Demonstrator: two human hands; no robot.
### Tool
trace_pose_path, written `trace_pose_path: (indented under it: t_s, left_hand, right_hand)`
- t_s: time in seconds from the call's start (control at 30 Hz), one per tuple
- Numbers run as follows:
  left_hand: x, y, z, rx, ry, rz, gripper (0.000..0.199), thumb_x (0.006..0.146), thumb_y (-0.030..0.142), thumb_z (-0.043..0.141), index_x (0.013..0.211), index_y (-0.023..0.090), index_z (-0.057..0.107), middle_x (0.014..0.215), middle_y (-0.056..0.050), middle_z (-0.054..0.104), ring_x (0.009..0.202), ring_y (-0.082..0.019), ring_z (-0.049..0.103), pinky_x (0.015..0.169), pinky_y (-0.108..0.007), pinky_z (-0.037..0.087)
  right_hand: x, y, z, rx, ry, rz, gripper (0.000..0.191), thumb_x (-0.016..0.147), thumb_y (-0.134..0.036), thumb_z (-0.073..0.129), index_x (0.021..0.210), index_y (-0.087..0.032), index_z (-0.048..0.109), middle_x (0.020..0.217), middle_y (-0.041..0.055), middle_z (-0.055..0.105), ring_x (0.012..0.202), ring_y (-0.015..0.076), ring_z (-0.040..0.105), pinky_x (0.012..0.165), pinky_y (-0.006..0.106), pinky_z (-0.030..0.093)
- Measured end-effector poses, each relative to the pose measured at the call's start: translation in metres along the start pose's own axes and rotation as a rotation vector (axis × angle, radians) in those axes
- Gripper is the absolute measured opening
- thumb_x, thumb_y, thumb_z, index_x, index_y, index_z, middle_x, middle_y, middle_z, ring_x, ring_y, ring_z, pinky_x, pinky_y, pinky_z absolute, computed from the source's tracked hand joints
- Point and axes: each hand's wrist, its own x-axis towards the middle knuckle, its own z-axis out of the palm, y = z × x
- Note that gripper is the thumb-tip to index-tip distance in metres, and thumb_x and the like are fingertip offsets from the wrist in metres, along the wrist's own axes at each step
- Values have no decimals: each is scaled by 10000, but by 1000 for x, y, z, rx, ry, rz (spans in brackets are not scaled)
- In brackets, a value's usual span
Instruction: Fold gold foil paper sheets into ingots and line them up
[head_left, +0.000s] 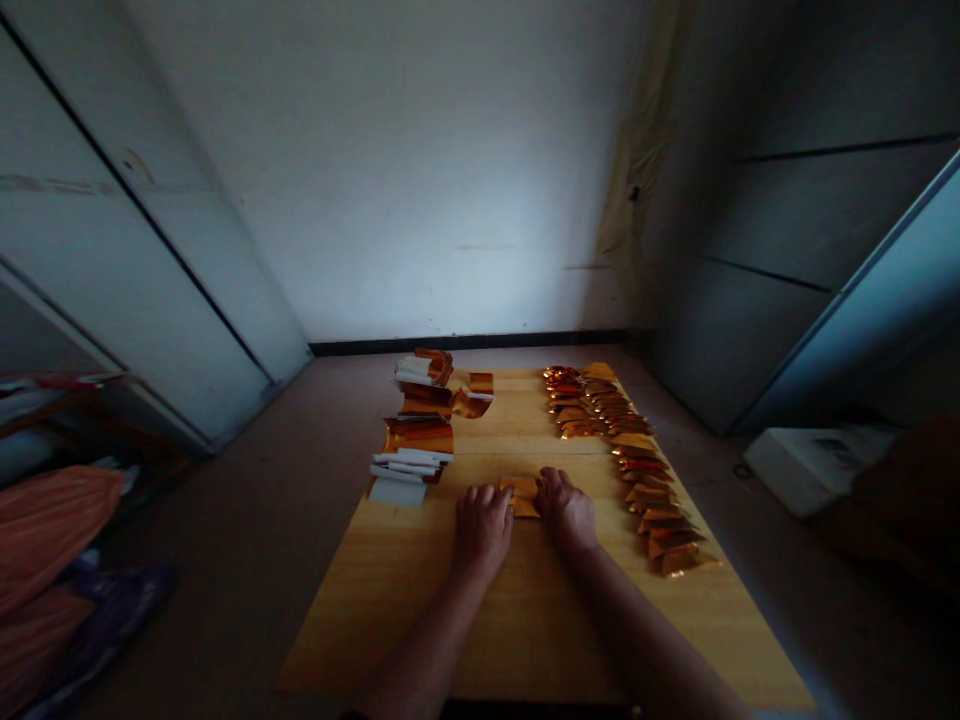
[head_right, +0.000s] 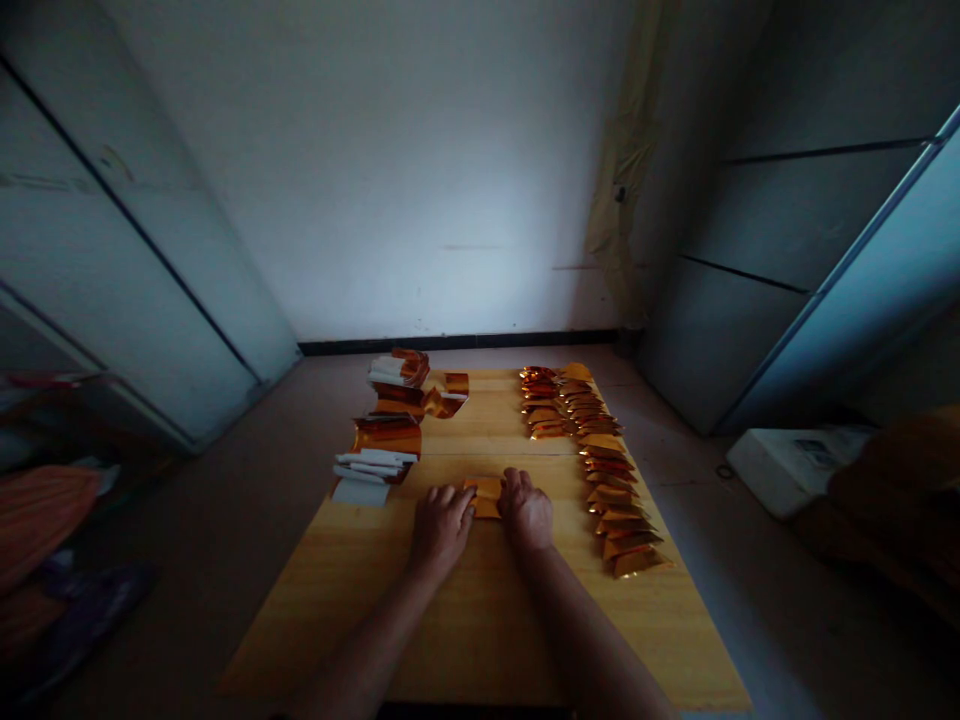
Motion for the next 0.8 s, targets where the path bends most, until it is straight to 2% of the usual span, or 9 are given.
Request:
trace_pose_path:
  t_s: [0.3,0.6,0.8]
  left_hand:
    - [3,4,1,49,-10,-27,314,883,247,494,1184,263,580,941,-67,601,946,-231,501,761,-341,357]
    - [0,8,4,77,45,-67,312,879,237,469,1163,245,595,915,-76,595,928,-228,484,782,-356,351]
    - [-2,10,0,63,50,-98,351,855,262,519,1201,295,566,945,-67,572,951,-238,472,779,-362,340]
  right_hand:
    - [0,1,6,-22,56,-9,160,938,-255,401,971,-220,553,871,32,624,624,122,620,483,233,279]
    - [1,3,17,-53,90,-49,194,921,-195,382,969,-218,568,882,37,618,607,132,579,523,246,321]
    - [2,13,12,86,149,-22,185,855,-202,472,1017,-208,560,972,58,607,927,188,559,676,248,391]
